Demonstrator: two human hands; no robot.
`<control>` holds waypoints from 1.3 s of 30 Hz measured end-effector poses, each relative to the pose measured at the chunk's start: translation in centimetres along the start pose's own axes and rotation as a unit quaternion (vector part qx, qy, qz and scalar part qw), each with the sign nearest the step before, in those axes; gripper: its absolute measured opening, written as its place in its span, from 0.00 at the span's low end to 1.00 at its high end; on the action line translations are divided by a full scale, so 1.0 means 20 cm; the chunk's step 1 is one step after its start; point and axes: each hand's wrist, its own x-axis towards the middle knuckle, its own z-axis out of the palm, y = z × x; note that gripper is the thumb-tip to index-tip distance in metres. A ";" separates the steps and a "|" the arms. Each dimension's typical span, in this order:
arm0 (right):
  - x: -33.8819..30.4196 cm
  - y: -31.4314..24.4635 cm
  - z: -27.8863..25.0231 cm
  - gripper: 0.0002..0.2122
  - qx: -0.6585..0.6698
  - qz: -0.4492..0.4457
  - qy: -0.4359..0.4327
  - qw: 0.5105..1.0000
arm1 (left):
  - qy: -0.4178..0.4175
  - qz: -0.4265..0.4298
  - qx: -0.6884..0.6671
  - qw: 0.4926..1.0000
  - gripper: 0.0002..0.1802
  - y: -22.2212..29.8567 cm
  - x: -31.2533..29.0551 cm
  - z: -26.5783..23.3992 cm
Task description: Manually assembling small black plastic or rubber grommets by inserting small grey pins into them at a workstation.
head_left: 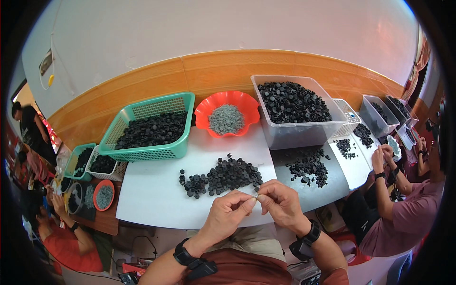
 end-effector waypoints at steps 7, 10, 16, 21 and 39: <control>-0.01 0.00 -0.02 0.04 -0.070 -0.045 0.001 0.997 | -0.021 -0.031 0.005 0.999 0.11 -0.02 0.00 0.01; 0.01 0.01 -0.05 0.06 -0.139 -0.091 0.010 0.986 | -0.022 -0.034 0.010 0.999 0.12 -0.02 0.00 0.01; 0.16 0.08 -0.17 0.05 -0.364 -0.022 0.066 0.929 | -0.022 -0.050 0.014 0.998 0.12 -0.04 -0.01 0.00; 0.29 0.17 -0.21 0.04 -0.413 -0.002 0.050 0.909 | -0.018 -0.037 0.039 0.998 0.12 -0.08 -0.02 0.00; 0.10 -0.07 -0.08 0.13 -0.464 -0.235 -0.111 0.847 | 0.000 -0.046 0.067 0.997 0.11 -0.07 -0.01 -0.04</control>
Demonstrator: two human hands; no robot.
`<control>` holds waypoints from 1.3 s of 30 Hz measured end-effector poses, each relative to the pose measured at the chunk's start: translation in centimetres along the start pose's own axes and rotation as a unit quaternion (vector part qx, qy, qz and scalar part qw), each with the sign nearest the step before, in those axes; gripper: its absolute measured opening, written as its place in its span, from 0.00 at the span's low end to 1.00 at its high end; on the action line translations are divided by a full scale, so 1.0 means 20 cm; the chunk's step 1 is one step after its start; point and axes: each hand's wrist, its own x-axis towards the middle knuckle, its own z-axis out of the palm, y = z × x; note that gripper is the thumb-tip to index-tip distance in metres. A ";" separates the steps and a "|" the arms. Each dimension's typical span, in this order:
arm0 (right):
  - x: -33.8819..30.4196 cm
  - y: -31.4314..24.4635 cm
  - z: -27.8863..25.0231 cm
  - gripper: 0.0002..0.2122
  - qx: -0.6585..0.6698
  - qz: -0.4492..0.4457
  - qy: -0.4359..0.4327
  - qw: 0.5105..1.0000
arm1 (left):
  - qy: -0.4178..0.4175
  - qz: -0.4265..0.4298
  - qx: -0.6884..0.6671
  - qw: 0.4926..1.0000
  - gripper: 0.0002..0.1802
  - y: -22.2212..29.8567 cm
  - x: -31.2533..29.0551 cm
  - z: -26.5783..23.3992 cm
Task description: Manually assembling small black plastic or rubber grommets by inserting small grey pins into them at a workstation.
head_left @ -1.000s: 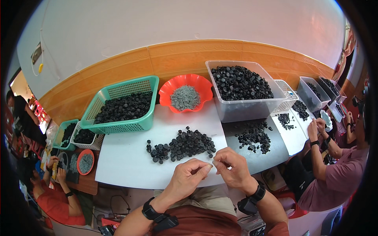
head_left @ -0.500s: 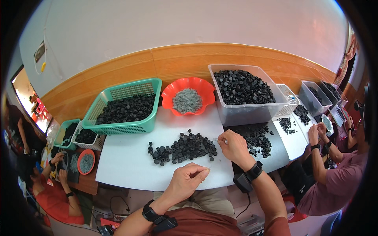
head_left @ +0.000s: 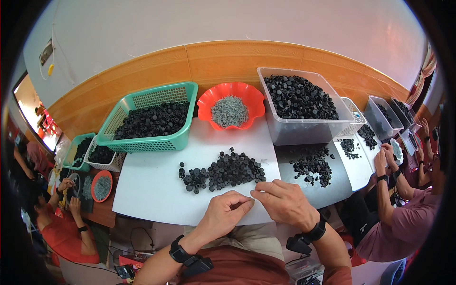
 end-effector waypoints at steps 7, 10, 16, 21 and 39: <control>-0.02 -0.04 0.00 0.13 -0.072 -0.125 -0.004 0.990 | -0.032 -0.005 0.034 0.999 0.09 0.02 -0.02 -0.02; -0.04 -0.04 0.03 0.14 -0.040 -0.098 0.009 0.994 | -0.031 -0.011 0.020 0.999 0.10 0.00 -0.03 -0.02; -0.09 -0.07 0.08 0.17 0.139 0.052 0.088 0.985 | -0.019 -0.083 -0.143 0.986 0.11 -0.01 -0.05 -0.06; -0.10 -0.13 0.09 0.12 0.260 0.149 0.111 0.947 | 0.010 -0.151 -0.330 0.932 0.13 -0.03 -0.07 -0.09; -0.10 -0.22 0.20 0.08 0.409 0.179 0.178 0.877 | -0.055 -0.127 -0.464 0.875 0.14 -0.09 -0.13 -0.10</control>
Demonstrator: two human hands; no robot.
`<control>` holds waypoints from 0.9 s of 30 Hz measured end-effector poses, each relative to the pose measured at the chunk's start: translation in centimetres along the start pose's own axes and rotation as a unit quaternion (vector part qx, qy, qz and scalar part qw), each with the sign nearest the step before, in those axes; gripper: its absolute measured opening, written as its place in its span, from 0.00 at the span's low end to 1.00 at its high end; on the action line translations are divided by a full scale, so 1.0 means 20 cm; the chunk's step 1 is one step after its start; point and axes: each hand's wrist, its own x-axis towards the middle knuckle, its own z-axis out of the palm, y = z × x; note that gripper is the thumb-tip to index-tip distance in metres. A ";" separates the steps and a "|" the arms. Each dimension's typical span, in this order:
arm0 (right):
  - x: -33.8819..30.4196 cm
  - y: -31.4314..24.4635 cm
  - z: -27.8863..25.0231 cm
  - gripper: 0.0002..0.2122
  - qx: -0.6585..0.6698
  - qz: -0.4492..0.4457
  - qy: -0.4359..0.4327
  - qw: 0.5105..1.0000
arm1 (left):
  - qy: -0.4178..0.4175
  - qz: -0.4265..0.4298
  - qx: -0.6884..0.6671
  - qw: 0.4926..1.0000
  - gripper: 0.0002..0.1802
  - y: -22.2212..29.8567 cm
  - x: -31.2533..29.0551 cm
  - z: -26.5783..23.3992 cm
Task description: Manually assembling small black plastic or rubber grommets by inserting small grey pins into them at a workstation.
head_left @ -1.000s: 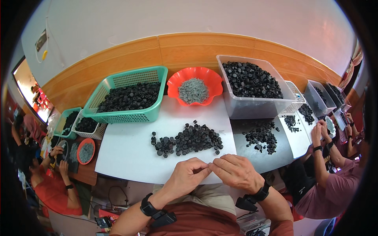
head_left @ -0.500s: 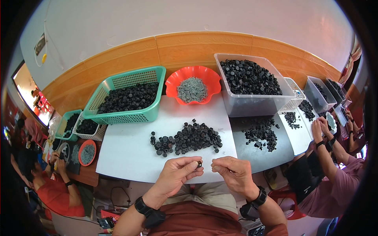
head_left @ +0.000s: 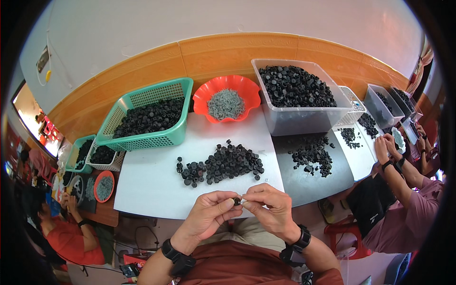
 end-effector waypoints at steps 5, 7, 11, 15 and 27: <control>-0.01 0.01 0.03 0.10 0.001 -0.002 -0.003 1.000 | -0.008 -0.007 -0.015 1.000 0.14 -0.01 -0.01 -0.01; -0.02 0.02 0.04 0.09 -0.001 0.006 0.004 1.000 | 0.003 -0.003 -0.010 1.000 0.14 -0.01 -0.01 -0.01; -0.04 0.03 0.02 0.10 -0.012 0.026 0.023 0.999 | 0.039 0.026 0.086 0.995 0.13 -0.02 -0.01 0.00; -0.09 0.08 0.01 0.09 0.006 0.050 0.036 0.998 | 0.104 0.194 0.413 0.884 0.10 -0.04 -0.03 0.02; -0.10 0.11 0.00 0.07 0.015 0.059 0.038 0.997 | 0.092 0.339 0.722 0.596 0.09 0.02 -0.02 -0.03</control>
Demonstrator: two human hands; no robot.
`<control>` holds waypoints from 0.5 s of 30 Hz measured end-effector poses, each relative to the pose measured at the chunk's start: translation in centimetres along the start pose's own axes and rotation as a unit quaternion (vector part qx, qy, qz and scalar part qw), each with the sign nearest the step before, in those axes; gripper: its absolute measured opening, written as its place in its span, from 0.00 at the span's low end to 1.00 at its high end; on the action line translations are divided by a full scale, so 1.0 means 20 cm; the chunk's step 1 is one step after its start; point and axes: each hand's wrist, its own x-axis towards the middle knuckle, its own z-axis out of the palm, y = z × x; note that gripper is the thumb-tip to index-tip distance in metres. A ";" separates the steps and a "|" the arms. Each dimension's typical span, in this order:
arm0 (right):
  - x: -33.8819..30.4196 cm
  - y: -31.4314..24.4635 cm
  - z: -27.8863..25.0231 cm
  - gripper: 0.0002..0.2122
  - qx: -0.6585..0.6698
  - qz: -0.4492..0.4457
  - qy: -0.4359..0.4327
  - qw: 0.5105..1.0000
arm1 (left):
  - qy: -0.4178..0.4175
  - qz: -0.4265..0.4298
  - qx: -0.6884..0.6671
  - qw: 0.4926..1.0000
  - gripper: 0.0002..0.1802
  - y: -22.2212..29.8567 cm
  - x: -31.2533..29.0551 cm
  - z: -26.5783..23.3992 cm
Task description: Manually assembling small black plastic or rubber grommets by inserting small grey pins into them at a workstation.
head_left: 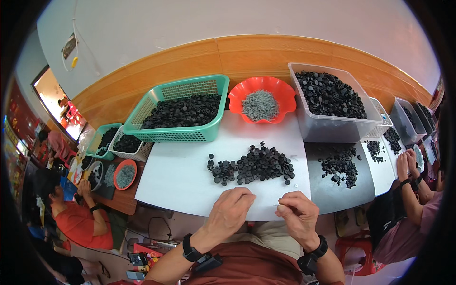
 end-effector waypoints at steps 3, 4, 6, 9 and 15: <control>0.00 0.00 0.00 0.07 0.015 -0.003 -0.002 1.000 | 0.013 0.027 0.040 0.999 0.09 -0.03 0.00 -0.01; 0.00 0.00 0.00 0.06 0.021 -0.006 -0.002 1.000 | 0.018 0.019 0.043 0.999 0.09 -0.03 0.00 -0.02; 0.01 -0.01 0.00 0.05 0.020 0.002 -0.009 1.000 | 0.023 0.006 0.044 0.999 0.08 -0.05 -0.02 -0.04; 0.01 -0.02 -0.01 0.04 0.020 0.008 -0.013 1.000 | 0.046 -0.024 0.030 0.998 0.08 -0.07 -0.02 -0.08; 0.01 -0.01 0.00 0.05 0.039 0.015 -0.015 0.999 | 0.114 -0.064 0.092 0.987 0.10 -0.15 -0.03 -0.13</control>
